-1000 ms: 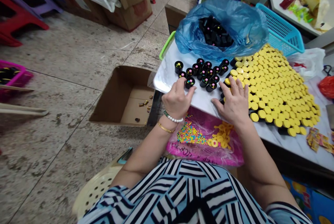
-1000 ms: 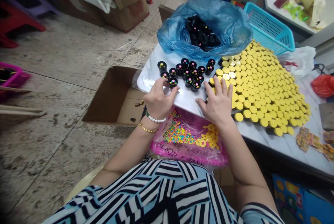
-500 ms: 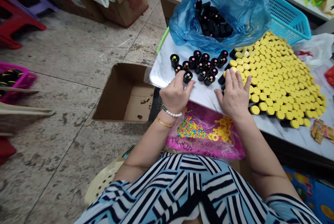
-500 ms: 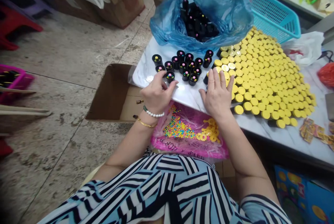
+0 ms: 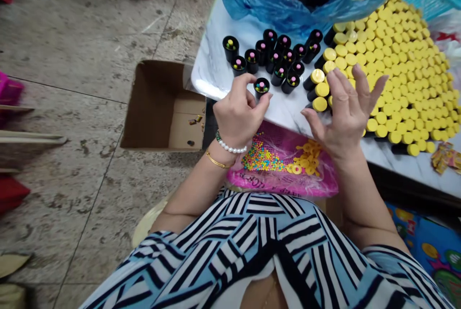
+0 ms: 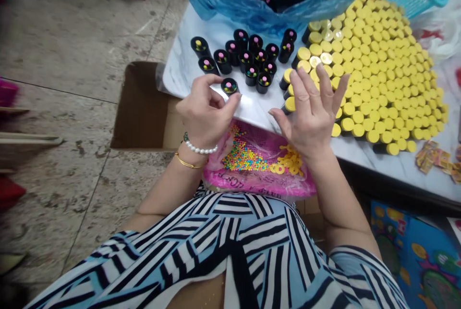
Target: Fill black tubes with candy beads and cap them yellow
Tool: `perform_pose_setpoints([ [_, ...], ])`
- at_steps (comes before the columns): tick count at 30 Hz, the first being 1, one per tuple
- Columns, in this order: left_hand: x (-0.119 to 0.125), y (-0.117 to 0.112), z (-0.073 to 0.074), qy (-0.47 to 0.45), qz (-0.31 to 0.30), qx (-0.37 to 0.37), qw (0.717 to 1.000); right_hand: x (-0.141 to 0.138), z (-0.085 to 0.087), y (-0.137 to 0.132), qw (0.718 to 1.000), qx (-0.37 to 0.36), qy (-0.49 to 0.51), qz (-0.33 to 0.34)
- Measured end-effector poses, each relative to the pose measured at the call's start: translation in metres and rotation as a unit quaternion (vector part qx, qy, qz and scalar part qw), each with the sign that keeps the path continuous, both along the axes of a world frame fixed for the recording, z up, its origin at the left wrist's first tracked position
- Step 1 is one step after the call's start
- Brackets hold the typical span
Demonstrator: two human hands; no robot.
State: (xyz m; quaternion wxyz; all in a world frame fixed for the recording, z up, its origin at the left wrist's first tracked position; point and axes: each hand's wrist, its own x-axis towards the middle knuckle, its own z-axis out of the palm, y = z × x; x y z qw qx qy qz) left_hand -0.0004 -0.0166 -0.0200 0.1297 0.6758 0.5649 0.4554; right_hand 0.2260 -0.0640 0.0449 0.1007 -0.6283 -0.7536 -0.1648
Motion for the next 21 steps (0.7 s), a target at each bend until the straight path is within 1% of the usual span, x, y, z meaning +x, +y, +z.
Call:
perform_pose_setpoints([
  [2, 0.002, -0.009, 0.002, 0.005, -0.035, 0.006, 0.999, 0.003, 0.0, -0.019, 1.0, 0.007, 0.03, -0.002],
  [4, 0.005, -0.015, 0.003, 0.011, -0.086, 0.011, 0.996, 0.006, -0.006, -0.042, 0.998, -0.013, 0.065, 0.019],
  [6, 0.009, -0.017, 0.002, 0.018, -0.13, 0.012, 0.991, 0.008, -0.018, -0.064, 0.993, -0.054, 0.084, 0.067],
  [7, 0.011, -0.017, 0.002, 0.021, -0.143, 0.013, 0.989, 0.008, -0.026, -0.072, 0.99, -0.073, 0.076, 0.091],
  [8, 0.012, -0.016, 0.001, 0.023, -0.151, 0.013, 0.988, 0.007, -0.035, -0.08, 0.988, -0.092, 0.059, 0.107],
  [10, 0.015, -0.015, 0.0, 0.022, -0.157, 0.015, 0.987, 0.005, -0.051, -0.089, 0.986, -0.125, 0.005, 0.112],
  [13, 0.017, -0.013, -0.002, 0.024, -0.152, 0.014, 0.988, 0.001, -0.07, -0.092, 0.976, -0.187, -0.058, 0.089],
  [16, 0.017, -0.013, -0.001, 0.023, -0.162, 0.032, 0.986, 0.001, -0.086, -0.086, 0.962, -0.258, -0.089, 0.015],
  [18, 0.016, -0.012, 0.001, 0.022, -0.178, 0.048, 0.983, 0.004, -0.095, -0.079, 0.951, -0.294, -0.086, -0.039],
  [19, 0.016, -0.012, 0.003, 0.023, -0.189, 0.052, 0.98, 0.006, -0.099, -0.076, 0.947, -0.306, -0.078, -0.055],
  [21, 0.015, -0.012, 0.005, 0.031, -0.215, 0.05, 0.975, 0.009, -0.102, -0.073, 0.943, -0.323, -0.058, -0.061],
])
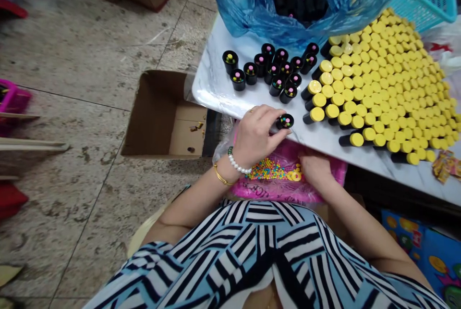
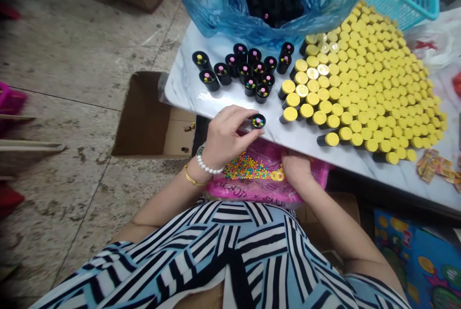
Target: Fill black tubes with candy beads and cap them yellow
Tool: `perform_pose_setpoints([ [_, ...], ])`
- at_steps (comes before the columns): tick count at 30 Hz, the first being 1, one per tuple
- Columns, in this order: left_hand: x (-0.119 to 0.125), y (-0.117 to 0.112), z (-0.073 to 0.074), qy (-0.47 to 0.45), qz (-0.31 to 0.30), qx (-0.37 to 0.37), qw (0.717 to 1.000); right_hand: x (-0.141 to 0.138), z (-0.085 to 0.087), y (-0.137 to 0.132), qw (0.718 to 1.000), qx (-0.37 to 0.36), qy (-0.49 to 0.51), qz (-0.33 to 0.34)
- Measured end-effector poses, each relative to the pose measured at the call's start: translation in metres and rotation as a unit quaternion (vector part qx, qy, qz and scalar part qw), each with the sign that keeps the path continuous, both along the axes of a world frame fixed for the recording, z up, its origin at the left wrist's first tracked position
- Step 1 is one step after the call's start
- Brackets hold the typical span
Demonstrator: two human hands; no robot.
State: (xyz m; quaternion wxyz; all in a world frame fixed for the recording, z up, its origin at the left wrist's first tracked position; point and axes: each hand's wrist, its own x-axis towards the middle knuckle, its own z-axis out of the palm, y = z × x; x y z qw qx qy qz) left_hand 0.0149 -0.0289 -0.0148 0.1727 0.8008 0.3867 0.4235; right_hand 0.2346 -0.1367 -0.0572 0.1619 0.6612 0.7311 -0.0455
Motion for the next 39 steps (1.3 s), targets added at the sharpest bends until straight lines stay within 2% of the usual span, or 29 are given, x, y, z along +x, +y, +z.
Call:
perform_pose_setpoints([
  [3, 0.0, -0.002, 0.001, 0.016, -0.029, -0.008, 0.999, -0.001, 0.008, -0.002, 0.996, -0.01, 0.084, -0.004],
  [5, 0.001, -0.004, -0.001, 0.018, -0.027, -0.012, 0.999, -0.004, 0.019, -0.006, 0.974, 0.003, 0.226, -0.013],
  [8, 0.002, -0.008, -0.005, 0.013, -0.014, -0.02, 1.0, -0.011, 0.039, -0.01, 0.893, 0.018, 0.443, -0.073],
  [11, 0.004, -0.01, -0.006, 0.009, -0.012, -0.029, 0.999, -0.017, 0.057, -0.014, 0.816, 0.037, 0.558, -0.148],
  [14, 0.006, -0.011, -0.005, -0.006, -0.021, -0.025, 0.999, -0.021, 0.075, -0.016, 0.773, 0.083, 0.608, -0.161],
  [17, 0.008, -0.013, -0.004, -0.016, -0.03, -0.016, 0.999, -0.022, 0.09, -0.011, 0.736, 0.074, 0.658, -0.14],
  [19, 0.008, -0.014, -0.004, -0.017, -0.032, -0.02, 0.999, -0.022, 0.095, -0.004, 0.73, 0.078, 0.667, -0.126],
  [22, 0.006, -0.014, -0.005, -0.024, -0.028, -0.031, 0.999, -0.026, 0.093, 0.01, 0.74, 0.137, 0.646, -0.127],
  [23, 0.005, -0.014, -0.005, -0.028, -0.027, -0.032, 0.999, -0.028, 0.091, 0.015, 0.73, 0.148, 0.653, -0.138],
  [26, 0.001, -0.01, -0.005, -0.037, -0.029, -0.025, 0.999, -0.037, 0.082, 0.029, 0.676, 0.141, 0.698, -0.19],
  [28, -0.002, -0.008, -0.005, -0.034, -0.034, -0.021, 0.999, -0.043, 0.076, 0.038, 0.66, 0.147, 0.705, -0.214],
  [32, -0.004, -0.006, -0.007, -0.034, -0.036, -0.022, 0.999, -0.053, 0.073, 0.05, 0.668, 0.18, 0.684, -0.232],
  [39, -0.003, -0.006, -0.013, -0.051, -0.03, -0.034, 0.998, -0.066, 0.077, 0.052, 0.688, 0.209, 0.661, -0.216],
])
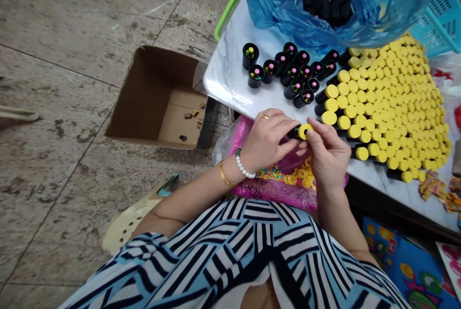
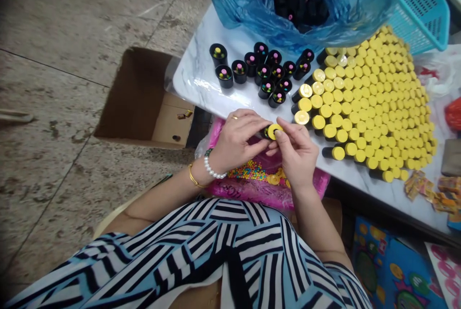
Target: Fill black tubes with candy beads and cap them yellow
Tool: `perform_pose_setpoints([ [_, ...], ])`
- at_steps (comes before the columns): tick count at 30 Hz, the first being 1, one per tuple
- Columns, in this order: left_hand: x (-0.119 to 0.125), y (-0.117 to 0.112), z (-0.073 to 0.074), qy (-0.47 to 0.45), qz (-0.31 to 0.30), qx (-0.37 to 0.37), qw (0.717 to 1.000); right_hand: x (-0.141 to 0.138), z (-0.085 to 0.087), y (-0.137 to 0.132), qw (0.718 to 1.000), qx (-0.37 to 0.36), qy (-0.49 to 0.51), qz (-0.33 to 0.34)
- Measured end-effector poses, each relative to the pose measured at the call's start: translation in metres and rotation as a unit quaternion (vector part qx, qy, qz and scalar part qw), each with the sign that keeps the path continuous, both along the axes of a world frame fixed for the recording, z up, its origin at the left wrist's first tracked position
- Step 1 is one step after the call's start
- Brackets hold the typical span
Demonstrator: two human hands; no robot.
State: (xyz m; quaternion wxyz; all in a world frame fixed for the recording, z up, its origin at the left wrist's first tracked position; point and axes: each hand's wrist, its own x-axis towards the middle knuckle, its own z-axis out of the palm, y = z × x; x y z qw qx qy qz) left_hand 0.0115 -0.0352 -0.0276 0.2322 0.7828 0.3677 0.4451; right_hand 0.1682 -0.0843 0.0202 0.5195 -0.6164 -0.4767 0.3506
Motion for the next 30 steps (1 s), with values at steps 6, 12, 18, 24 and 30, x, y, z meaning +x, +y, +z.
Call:
perform_pose_setpoints([
  [6, -0.002, 0.001, 0.001, 0.001, -0.007, 0.011, 1.0, -0.006, 0.003, 0.0, 1.0, -0.006, -0.007, -0.01],
  [12, -0.005, 0.004, 0.004, 0.03, -0.019, 0.014, 0.999, -0.011, -0.004, 0.003, 0.998, -0.038, 0.03, -0.032],
  [18, -0.013, -0.001, 0.025, 0.068, -0.029, -0.032, 0.997, -0.01, -0.002, 0.007, 0.997, -0.045, 0.056, -0.021],
  [24, 0.001, 0.0, 0.031, -0.11, -0.107, -0.297, 0.943, -0.002, -0.004, 0.005, 0.99, -0.104, 0.096, 0.009],
  [30, 0.011, 0.004, 0.012, -0.237, -0.123, -0.467, 0.843, -0.001, -0.008, 0.001, 0.99, -0.102, 0.09, 0.033],
])
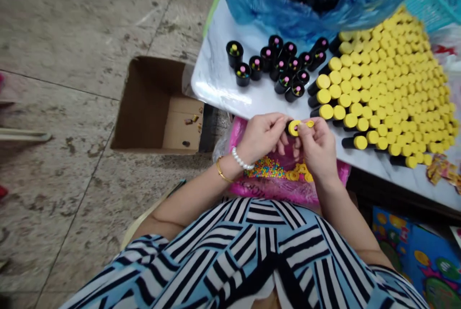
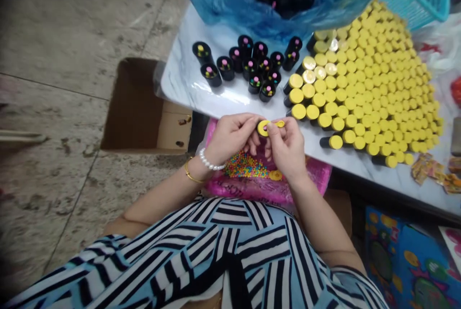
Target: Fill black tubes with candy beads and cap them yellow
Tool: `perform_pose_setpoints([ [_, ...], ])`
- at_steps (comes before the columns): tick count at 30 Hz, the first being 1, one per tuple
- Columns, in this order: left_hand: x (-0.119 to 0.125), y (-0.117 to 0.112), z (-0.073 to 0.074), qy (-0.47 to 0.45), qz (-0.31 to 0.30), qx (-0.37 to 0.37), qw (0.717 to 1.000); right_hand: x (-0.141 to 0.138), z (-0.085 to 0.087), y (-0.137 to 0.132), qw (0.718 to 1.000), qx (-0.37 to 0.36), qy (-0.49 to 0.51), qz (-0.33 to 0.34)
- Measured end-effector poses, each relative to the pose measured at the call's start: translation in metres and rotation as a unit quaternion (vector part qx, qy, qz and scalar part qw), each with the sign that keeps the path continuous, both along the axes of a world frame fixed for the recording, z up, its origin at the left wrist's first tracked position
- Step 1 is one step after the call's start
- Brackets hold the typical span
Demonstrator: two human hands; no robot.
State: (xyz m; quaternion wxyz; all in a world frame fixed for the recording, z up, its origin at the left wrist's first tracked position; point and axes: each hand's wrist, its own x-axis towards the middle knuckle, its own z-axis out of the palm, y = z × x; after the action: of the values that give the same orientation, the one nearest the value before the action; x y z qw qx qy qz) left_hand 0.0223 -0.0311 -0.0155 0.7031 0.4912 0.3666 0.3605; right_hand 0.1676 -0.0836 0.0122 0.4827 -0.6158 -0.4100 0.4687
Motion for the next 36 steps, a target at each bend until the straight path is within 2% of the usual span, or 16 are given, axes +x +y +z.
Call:
perform_pose_setpoints([
  [3, -0.006, -0.001, 0.003, -0.024, -0.036, -0.013, 0.999, -0.003, -0.001, -0.001, 1.0, 0.009, 0.009, -0.011],
  [5, -0.008, -0.005, 0.003, -0.007, -0.031, 0.033, 0.999, -0.004, -0.001, -0.001, 0.999, 0.025, 0.007, -0.021],
  [9, -0.007, -0.014, 0.002, 0.066, 0.025, 0.147, 0.987, -0.003, 0.005, 0.0, 0.998, 0.041, -0.028, -0.047],
  [15, -0.009, -0.01, 0.011, 0.132, -0.009, 0.242, 0.961, -0.002, 0.013, 0.007, 0.996, 0.022, -0.058, -0.065],
  [19, -0.011, -0.006, 0.014, 0.124, -0.001, 0.239, 0.963, -0.003, 0.011, 0.008, 0.997, 0.013, -0.055, -0.059],
  [25, 0.0, -0.01, 0.017, 0.042, 0.012, 0.08, 0.996, -0.006, 0.008, 0.006, 0.999, 0.004, -0.037, -0.015],
  [28, 0.004, -0.01, 0.015, 0.003, 0.008, 0.048, 0.999, -0.007, 0.002, 0.005, 0.998, 0.029, -0.049, -0.015],
  [32, -0.001, -0.012, 0.005, 0.006, -0.008, 0.089, 0.996, -0.006, -0.004, 0.003, 0.999, 0.029, -0.032, -0.008],
  [36, -0.009, -0.017, -0.001, 0.077, 0.02, 0.235, 0.969, -0.004, -0.006, 0.002, 0.999, 0.031, 0.0, -0.025],
])
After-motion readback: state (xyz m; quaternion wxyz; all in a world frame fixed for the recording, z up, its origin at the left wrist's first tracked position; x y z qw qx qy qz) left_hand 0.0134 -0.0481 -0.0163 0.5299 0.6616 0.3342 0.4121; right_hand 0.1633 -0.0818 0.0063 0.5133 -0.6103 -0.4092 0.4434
